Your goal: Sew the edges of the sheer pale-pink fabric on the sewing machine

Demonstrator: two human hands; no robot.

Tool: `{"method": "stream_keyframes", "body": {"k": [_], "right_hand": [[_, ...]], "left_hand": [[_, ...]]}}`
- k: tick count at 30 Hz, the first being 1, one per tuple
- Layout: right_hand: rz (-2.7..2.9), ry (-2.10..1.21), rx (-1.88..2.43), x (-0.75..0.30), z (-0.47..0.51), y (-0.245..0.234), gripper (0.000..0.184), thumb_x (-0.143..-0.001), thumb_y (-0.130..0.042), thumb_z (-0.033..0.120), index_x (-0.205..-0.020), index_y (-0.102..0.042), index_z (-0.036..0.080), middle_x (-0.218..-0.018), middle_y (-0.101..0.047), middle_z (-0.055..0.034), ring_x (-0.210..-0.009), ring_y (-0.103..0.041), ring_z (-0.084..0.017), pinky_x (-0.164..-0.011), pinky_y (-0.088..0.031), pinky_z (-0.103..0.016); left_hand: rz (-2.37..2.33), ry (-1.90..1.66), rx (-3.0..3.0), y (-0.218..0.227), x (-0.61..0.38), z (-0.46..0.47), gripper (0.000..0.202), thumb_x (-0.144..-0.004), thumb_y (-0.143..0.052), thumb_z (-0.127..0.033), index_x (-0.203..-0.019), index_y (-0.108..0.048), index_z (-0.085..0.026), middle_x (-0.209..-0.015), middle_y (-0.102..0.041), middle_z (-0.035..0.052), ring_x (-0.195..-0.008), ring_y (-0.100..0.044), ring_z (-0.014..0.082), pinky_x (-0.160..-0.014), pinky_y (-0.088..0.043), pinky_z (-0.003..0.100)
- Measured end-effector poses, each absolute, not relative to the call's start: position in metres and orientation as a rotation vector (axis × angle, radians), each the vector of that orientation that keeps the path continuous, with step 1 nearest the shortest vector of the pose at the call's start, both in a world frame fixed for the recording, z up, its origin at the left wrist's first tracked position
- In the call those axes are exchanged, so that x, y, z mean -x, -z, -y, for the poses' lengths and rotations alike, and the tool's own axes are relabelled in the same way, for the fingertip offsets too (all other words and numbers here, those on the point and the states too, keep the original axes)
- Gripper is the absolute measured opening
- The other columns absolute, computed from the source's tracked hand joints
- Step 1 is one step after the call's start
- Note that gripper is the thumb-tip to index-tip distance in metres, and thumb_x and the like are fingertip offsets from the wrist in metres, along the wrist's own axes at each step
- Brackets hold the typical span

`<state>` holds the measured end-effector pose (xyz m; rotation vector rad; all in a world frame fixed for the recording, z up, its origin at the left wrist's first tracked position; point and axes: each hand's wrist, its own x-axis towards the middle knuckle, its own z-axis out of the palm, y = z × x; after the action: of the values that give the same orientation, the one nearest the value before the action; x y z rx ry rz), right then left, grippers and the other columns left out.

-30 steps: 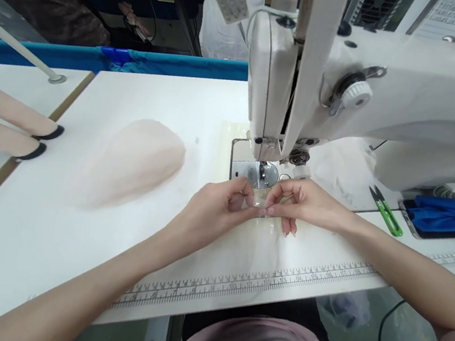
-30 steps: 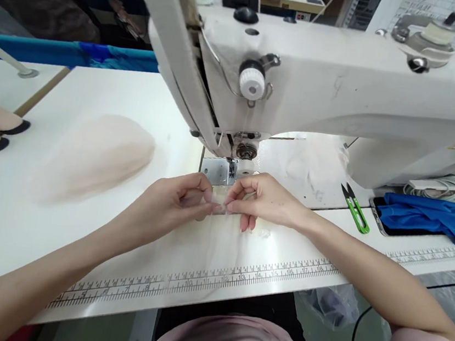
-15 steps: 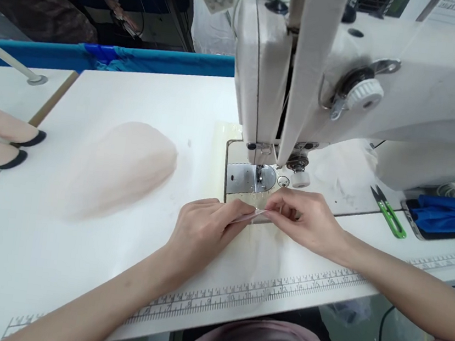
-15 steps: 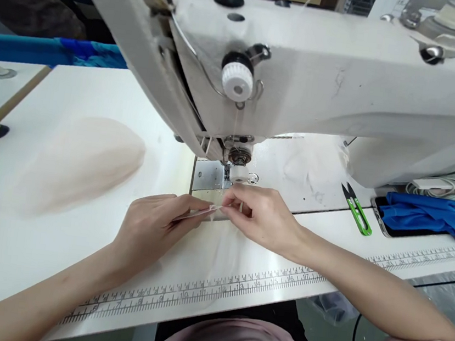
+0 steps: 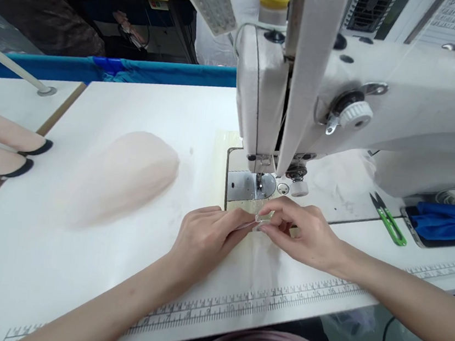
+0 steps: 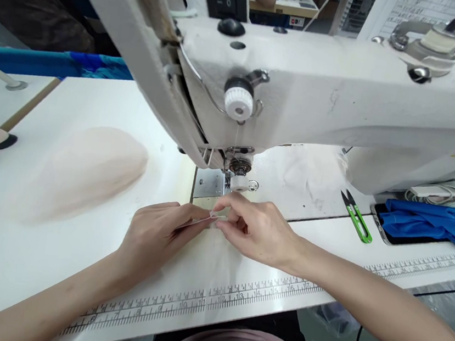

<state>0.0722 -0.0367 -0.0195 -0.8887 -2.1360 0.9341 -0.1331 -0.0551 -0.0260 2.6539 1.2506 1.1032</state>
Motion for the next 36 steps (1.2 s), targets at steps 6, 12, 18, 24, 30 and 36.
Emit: {"method": "stream_keyframes", "body": {"k": [6,12,18,24,30,36], "right_hand": [[2.069,-0.904,0.949,-0.069,0.038,0.011,0.019,-0.085,-0.063,0.019,-0.103,-0.056,0.019,-0.090,-0.067,0.0016,-0.046,-0.045,-0.001,-0.047,-0.042,-0.016],[1.925,-1.392,1.100,-0.069,0.039,0.003,0.021,-0.087,-0.056,0.016,-0.106,-0.052,0.023,-0.105,-0.063,0.0008,-0.038,-0.049,0.001,-0.035,-0.043,-0.015],[2.013,-1.264,1.076,-0.071,0.034,0.005,0.014,-0.087,-0.055,0.014,-0.100,-0.054,0.019,-0.074,-0.062,0.0042,-0.058,-0.064,-0.008,-0.053,-0.051,-0.018],[2.165,-1.018,0.981,-0.072,0.036,0.009,0.015,-0.089,-0.055,0.017,-0.104,-0.053,0.020,-0.065,-0.056,0.0070,-0.054,-0.055,-0.006,-0.049,-0.041,-0.016],[2.198,-0.991,0.934,-0.073,0.037,0.011,0.011,-0.089,-0.053,0.016,-0.099,-0.052,0.020,-0.063,-0.054,0.0079,-0.051,-0.049,-0.005,-0.048,-0.038,-0.015],[2.236,-0.955,0.921,-0.073,0.036,0.011,0.010,-0.089,-0.051,0.017,-0.098,-0.053,0.020,-0.062,-0.052,0.0078,-0.051,-0.048,-0.005,-0.050,-0.040,-0.016]], "left_hand": [[-1.243,-1.130,-2.662,0.027,0.131,0.054,0.013,-0.092,-0.058,-0.024,-0.081,-0.059,-0.017,-0.051,-0.052,-0.0077,-0.042,-0.042,0.0065,-0.045,-0.034,0.019],[-1.222,-1.121,-2.709,0.025,0.129,0.055,0.008,-0.090,-0.060,-0.019,-0.082,-0.059,-0.017,-0.053,-0.057,-0.0081,-0.042,-0.043,0.0065,-0.045,-0.035,0.020],[-1.232,-1.130,-2.711,0.025,0.131,0.055,0.010,-0.089,-0.061,-0.020,-0.080,-0.059,-0.017,-0.050,-0.053,-0.0080,-0.042,-0.042,0.0066,-0.045,-0.034,0.020],[-1.259,-1.108,-2.656,0.025,0.131,0.056,0.013,-0.091,-0.059,-0.022,-0.079,-0.058,-0.017,-0.049,-0.053,-0.0077,-0.041,-0.043,0.0061,-0.044,-0.033,0.019],[-1.289,-1.083,-2.623,0.027,0.131,0.056,0.014,-0.092,-0.057,-0.024,-0.079,-0.058,-0.018,-0.051,-0.056,-0.0072,-0.042,-0.046,0.0066,-0.043,-0.033,0.019],[-1.285,-1.076,-2.617,0.025,0.130,0.056,0.016,-0.094,-0.055,-0.025,-0.079,-0.058,-0.019,-0.051,-0.056,-0.0074,-0.042,-0.045,0.0060,-0.043,-0.033,0.019]]}}
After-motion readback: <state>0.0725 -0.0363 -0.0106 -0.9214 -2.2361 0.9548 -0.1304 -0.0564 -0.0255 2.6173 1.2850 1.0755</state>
